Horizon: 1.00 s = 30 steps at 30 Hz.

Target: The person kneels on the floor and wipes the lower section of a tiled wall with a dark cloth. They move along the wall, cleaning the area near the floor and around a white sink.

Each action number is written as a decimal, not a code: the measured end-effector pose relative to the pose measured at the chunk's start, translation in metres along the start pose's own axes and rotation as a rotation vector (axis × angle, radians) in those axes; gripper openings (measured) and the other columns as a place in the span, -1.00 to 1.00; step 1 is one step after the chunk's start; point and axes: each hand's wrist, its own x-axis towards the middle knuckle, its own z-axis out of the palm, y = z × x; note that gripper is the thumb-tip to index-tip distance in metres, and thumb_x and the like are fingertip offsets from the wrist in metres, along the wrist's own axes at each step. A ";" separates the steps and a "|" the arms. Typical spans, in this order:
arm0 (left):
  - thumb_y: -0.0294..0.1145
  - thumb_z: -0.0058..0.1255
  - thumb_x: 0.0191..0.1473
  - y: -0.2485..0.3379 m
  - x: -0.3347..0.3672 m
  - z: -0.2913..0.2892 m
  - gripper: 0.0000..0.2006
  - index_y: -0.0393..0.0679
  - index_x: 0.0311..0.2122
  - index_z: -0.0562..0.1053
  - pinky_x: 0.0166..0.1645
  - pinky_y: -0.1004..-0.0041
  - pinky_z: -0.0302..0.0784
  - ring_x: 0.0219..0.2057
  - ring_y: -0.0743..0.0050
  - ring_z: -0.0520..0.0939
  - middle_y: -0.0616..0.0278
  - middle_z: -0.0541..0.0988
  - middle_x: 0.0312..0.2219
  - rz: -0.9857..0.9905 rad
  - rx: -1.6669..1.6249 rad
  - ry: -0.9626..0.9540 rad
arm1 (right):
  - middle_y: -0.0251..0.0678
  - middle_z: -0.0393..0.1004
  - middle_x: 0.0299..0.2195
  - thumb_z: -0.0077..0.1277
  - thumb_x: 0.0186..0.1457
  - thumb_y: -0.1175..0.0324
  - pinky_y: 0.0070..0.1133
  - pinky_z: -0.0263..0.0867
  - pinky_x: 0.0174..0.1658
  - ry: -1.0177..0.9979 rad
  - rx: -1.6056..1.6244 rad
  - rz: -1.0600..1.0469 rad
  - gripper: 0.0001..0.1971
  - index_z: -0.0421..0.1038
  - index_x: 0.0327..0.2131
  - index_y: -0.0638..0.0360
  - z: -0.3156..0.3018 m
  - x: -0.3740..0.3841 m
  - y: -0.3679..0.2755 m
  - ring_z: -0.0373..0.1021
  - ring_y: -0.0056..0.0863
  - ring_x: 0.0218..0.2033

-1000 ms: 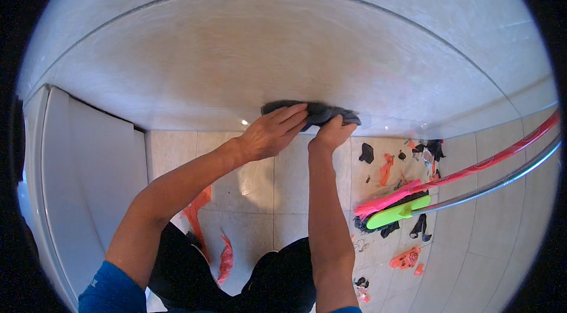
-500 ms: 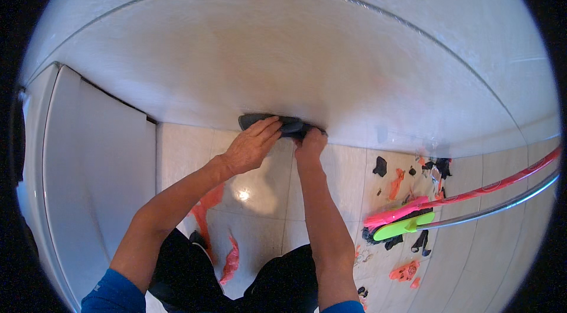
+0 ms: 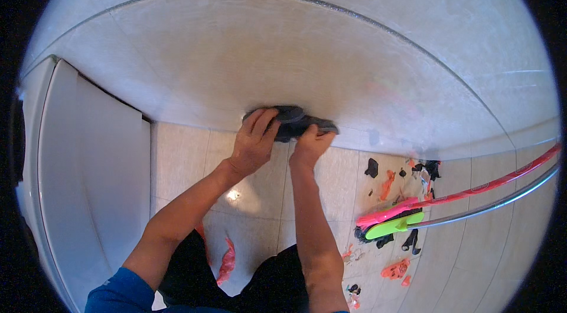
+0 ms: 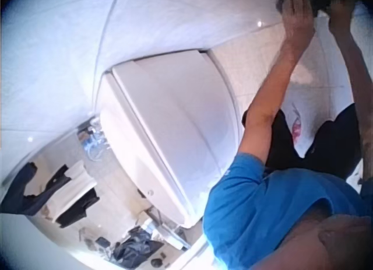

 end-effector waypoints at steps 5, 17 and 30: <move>-0.66 0.09 -0.24 -0.012 -0.003 -0.010 -0.63 -0.34 -0.18 0.46 -0.09 0.17 0.48 -0.15 -0.08 0.50 -0.11 0.40 -0.10 -0.045 -0.051 0.036 | -0.23 0.28 -0.25 -0.18 0.07 0.58 -0.52 0.39 -0.36 0.034 0.161 0.153 -0.77 0.09 -0.17 0.22 0.027 -0.017 -0.004 0.33 -0.41 -0.27; -0.68 0.08 -0.18 -0.011 0.020 -0.014 -0.80 -0.37 -0.33 0.49 -0.31 0.31 0.52 -0.34 0.09 0.53 0.00 0.45 -0.28 -0.090 -0.160 0.217 | -0.39 0.33 -0.43 -0.07 0.04 0.59 -0.69 0.29 -0.47 -0.101 -0.097 -0.113 -0.82 0.20 -0.28 0.16 0.010 -0.002 -0.028 0.29 -0.67 -0.47; -0.69 0.11 -0.11 0.010 0.114 -0.074 -0.81 -0.31 -0.30 0.49 -0.34 0.38 0.49 -0.38 0.16 0.54 0.05 0.49 -0.34 0.062 -0.230 0.498 | -0.34 0.41 -0.22 0.03 0.14 0.53 -0.67 0.28 -0.14 -0.152 -0.084 -0.676 -0.75 0.29 -0.11 0.28 0.068 -0.025 -0.162 0.33 -0.63 -0.23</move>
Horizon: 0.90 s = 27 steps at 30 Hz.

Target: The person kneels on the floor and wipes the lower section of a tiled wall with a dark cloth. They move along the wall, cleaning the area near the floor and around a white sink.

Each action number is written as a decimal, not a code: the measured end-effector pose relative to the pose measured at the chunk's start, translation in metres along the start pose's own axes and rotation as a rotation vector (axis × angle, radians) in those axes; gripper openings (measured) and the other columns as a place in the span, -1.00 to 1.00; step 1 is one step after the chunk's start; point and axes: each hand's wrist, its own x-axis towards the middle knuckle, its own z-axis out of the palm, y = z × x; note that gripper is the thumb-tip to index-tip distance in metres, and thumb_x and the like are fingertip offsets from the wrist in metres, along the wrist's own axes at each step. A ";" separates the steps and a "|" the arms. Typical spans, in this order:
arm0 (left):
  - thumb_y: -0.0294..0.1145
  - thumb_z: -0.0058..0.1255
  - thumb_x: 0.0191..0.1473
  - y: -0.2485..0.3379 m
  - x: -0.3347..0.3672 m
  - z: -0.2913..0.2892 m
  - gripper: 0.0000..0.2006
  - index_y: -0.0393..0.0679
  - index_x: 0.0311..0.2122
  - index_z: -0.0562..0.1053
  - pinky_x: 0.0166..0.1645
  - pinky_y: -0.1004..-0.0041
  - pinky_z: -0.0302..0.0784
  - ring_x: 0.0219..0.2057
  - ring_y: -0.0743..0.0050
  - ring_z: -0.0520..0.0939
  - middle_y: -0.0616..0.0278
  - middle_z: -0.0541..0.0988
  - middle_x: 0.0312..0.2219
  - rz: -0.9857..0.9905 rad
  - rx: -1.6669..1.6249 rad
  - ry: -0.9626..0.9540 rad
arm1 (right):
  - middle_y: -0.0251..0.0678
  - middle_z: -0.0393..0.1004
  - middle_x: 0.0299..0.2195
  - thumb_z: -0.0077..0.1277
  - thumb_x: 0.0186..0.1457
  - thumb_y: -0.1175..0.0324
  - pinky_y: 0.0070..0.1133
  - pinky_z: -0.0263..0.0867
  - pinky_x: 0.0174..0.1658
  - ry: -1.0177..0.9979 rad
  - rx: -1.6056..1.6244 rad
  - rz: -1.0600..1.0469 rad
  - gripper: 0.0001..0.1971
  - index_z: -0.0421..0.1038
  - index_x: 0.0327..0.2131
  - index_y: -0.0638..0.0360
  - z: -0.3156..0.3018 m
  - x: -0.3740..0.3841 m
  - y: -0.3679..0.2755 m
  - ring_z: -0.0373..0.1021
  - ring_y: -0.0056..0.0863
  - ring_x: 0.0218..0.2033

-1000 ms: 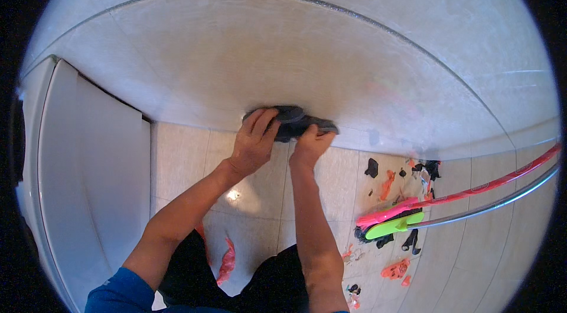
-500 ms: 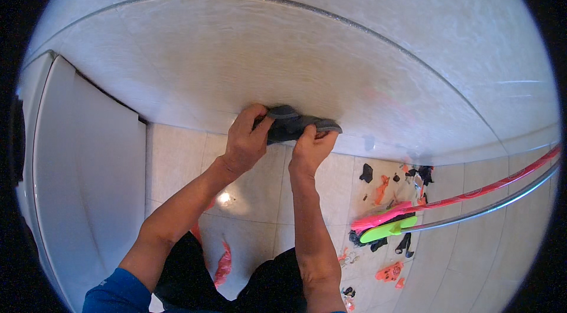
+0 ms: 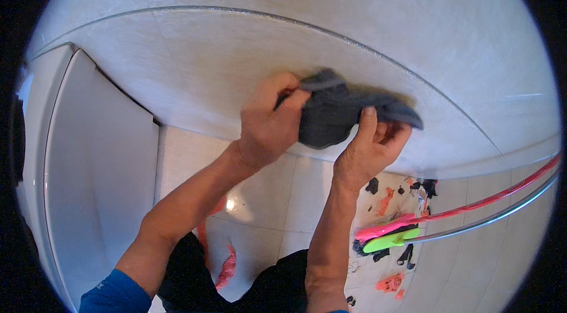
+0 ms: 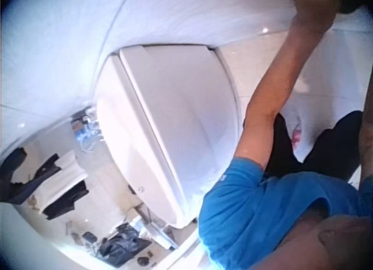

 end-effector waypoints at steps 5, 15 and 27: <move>-0.69 0.10 -0.11 -0.004 -0.007 -0.008 -0.81 -0.28 -0.31 0.48 -0.38 0.39 0.47 -0.41 0.18 0.52 0.06 0.48 -0.37 -0.006 0.019 -0.063 | -0.27 0.39 -0.17 0.04 0.11 0.58 -0.62 0.27 -0.02 0.019 0.006 -0.012 -0.70 0.25 -0.08 0.29 0.004 0.002 0.010 0.34 -0.57 -0.16; -0.66 0.11 -0.17 -0.008 0.032 -0.033 -0.83 -0.29 -0.37 0.48 -0.38 0.38 0.50 -0.42 0.15 0.54 0.06 0.49 -0.38 0.026 0.045 -0.076 | -0.28 0.40 -0.23 -0.04 0.06 0.66 -0.66 0.30 -0.13 0.046 0.000 -0.020 -0.71 0.27 -0.11 0.31 0.040 0.008 -0.017 0.35 -0.56 -0.21; -0.77 -0.06 -0.15 -0.041 0.016 -0.114 -0.78 -0.33 -0.33 0.48 -0.46 0.57 0.53 -0.37 0.42 0.57 0.09 0.48 -0.26 -0.411 0.195 0.185 | -0.15 0.38 -0.38 0.03 -0.14 0.59 -0.39 0.31 -0.27 -0.317 -0.314 -0.362 -0.78 0.42 -0.31 0.21 0.116 -0.056 -0.016 0.35 -0.12 -0.35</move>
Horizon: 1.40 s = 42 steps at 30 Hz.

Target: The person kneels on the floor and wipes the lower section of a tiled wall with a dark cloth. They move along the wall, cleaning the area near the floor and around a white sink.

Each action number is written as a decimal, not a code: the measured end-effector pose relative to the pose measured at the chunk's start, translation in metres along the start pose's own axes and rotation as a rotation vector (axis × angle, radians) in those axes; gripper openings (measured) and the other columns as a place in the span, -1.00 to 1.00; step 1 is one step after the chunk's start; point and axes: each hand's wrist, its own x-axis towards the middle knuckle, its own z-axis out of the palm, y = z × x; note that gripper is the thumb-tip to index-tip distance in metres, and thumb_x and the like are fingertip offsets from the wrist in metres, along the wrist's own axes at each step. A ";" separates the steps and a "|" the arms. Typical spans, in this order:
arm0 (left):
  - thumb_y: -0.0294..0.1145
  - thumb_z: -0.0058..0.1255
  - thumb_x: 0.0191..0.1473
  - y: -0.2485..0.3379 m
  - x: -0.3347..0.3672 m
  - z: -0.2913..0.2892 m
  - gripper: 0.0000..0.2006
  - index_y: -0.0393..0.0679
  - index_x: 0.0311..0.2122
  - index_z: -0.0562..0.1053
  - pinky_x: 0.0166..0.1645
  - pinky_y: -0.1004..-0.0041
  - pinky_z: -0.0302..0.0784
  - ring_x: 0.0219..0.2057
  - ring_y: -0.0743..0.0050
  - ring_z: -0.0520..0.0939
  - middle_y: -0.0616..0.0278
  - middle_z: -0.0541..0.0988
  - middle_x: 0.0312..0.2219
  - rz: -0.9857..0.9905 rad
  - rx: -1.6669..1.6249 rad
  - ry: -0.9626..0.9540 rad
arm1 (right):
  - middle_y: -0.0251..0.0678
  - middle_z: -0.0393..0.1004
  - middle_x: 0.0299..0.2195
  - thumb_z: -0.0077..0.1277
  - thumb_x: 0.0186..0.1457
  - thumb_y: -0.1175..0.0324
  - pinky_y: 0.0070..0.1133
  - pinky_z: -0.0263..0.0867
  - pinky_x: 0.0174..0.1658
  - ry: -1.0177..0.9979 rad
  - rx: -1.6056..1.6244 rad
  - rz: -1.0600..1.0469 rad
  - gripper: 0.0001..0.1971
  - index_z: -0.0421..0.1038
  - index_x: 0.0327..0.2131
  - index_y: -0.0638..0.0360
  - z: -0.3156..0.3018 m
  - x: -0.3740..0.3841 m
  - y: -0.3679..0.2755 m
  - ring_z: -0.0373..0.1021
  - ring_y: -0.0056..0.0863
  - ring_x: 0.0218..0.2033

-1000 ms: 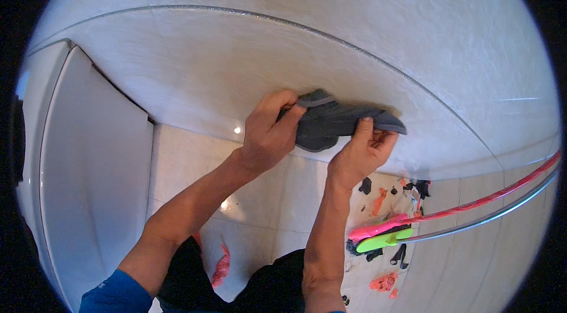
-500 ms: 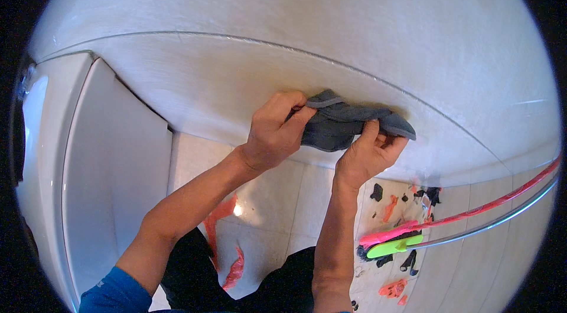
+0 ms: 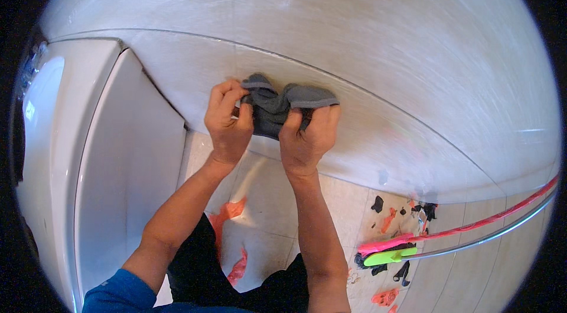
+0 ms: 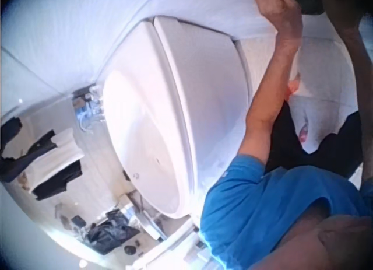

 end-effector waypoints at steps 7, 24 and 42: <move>-0.76 -0.10 -0.14 0.021 0.026 0.001 -0.74 -0.40 -0.25 0.47 -0.16 0.39 0.48 -0.25 0.15 0.53 -0.03 0.44 -0.22 0.046 -0.089 0.161 | -0.13 0.37 -0.38 -0.03 -0.10 0.60 -0.45 0.31 -0.32 -0.030 0.054 0.038 -0.80 0.41 -0.30 0.24 0.017 0.023 -0.039 0.36 -0.17 -0.38; -0.56 0.11 -0.21 0.013 -0.035 0.016 -0.57 -0.41 -0.11 0.41 -0.01 0.21 0.42 -0.08 -0.12 0.43 -0.14 0.37 -0.08 0.167 0.074 -0.252 | -0.21 0.42 -0.31 -0.06 -0.05 0.57 -0.50 0.34 -0.22 -0.104 -0.045 0.168 -0.77 0.36 -0.23 0.27 -0.016 -0.029 0.026 0.39 -0.38 -0.32; -0.69 0.00 -0.19 -0.086 -0.090 -0.010 -0.66 -0.28 -0.20 0.45 -0.14 0.30 0.45 -0.18 0.03 0.48 -0.07 0.37 -0.18 -0.240 0.198 0.089 | -0.26 0.38 -0.42 0.04 -0.09 0.56 -0.56 0.35 -0.31 -0.191 -0.006 0.085 -0.82 0.38 -0.33 0.19 0.058 -0.119 0.048 0.40 -0.46 -0.42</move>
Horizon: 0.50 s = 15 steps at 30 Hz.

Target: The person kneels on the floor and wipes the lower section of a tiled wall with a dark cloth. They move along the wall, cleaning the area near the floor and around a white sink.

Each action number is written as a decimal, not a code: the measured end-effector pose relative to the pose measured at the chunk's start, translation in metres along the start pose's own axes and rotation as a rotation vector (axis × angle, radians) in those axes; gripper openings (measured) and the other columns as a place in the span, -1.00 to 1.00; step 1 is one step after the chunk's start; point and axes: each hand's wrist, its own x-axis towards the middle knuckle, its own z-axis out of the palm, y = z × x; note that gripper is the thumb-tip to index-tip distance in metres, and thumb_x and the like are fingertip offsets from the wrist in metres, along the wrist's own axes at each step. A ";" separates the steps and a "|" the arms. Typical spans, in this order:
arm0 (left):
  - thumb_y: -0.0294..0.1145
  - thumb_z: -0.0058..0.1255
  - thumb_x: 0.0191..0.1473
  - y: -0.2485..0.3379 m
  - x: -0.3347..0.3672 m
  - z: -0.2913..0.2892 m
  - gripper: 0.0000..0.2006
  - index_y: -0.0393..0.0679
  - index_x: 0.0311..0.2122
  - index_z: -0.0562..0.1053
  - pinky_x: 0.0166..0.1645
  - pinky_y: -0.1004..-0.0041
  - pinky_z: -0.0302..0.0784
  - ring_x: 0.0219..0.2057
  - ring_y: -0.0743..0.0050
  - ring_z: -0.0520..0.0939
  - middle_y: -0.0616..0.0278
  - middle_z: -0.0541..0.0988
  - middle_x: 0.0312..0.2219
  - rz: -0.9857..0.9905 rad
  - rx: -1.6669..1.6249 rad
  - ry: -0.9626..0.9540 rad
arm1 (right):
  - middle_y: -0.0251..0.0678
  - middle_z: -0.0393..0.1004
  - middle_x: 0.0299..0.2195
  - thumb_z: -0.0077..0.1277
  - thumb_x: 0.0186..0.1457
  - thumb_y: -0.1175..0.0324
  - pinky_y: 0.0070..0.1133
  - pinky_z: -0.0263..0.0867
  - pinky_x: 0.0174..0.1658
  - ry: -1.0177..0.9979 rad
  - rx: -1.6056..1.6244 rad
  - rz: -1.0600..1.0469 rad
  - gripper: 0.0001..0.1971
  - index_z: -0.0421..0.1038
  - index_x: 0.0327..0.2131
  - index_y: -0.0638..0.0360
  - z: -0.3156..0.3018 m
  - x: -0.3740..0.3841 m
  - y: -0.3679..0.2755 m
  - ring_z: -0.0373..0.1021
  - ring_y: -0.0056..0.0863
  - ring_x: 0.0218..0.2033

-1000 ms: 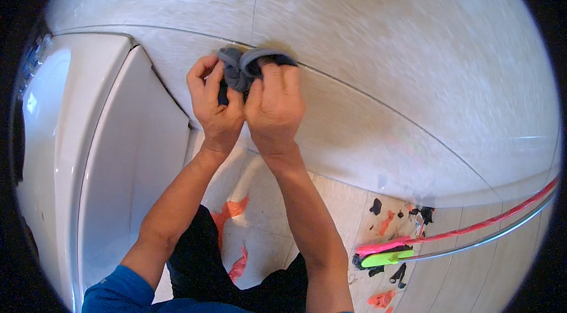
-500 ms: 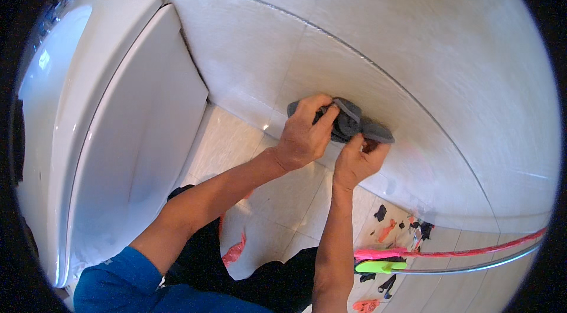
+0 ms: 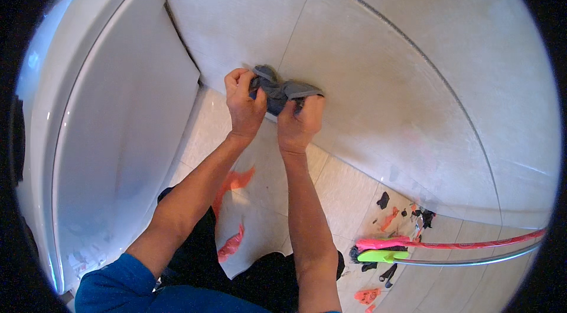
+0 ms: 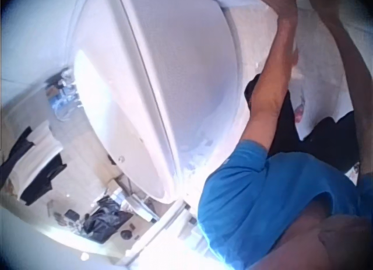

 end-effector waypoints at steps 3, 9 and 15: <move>-0.68 -0.03 -0.24 0.002 -0.015 0.017 -0.70 -0.28 -0.27 0.41 -0.10 0.27 0.42 -0.20 -0.02 0.45 -0.03 0.39 -0.25 -0.070 -0.017 -0.018 | -0.31 0.42 -0.38 0.04 -0.06 0.61 -0.60 0.36 -0.29 -0.057 -0.081 0.101 -0.80 0.38 -0.30 0.19 -0.022 -0.013 0.019 0.41 -0.54 -0.38; -0.69 -0.04 -0.25 0.024 -0.060 0.046 -0.70 -0.22 -0.29 0.39 -0.13 0.24 0.41 -0.24 0.02 0.46 0.04 0.35 -0.29 -0.073 -0.199 -0.135 | -0.38 0.44 -0.33 0.07 -0.01 0.59 -0.66 0.31 -0.25 0.074 0.119 0.456 -0.80 0.35 -0.26 0.23 -0.064 -0.028 0.057 0.36 -0.64 -0.36; -0.72 -0.03 -0.26 0.001 -0.049 0.036 -0.72 -0.23 -0.32 0.39 -0.13 0.24 0.42 -0.25 0.04 0.47 0.04 0.38 -0.26 -0.038 -0.085 -0.101 | -0.39 0.41 -0.36 0.07 -0.05 0.62 -0.68 0.29 -0.22 0.184 0.342 0.560 -0.78 0.31 -0.28 0.25 -0.029 -0.051 0.064 0.33 -0.65 -0.35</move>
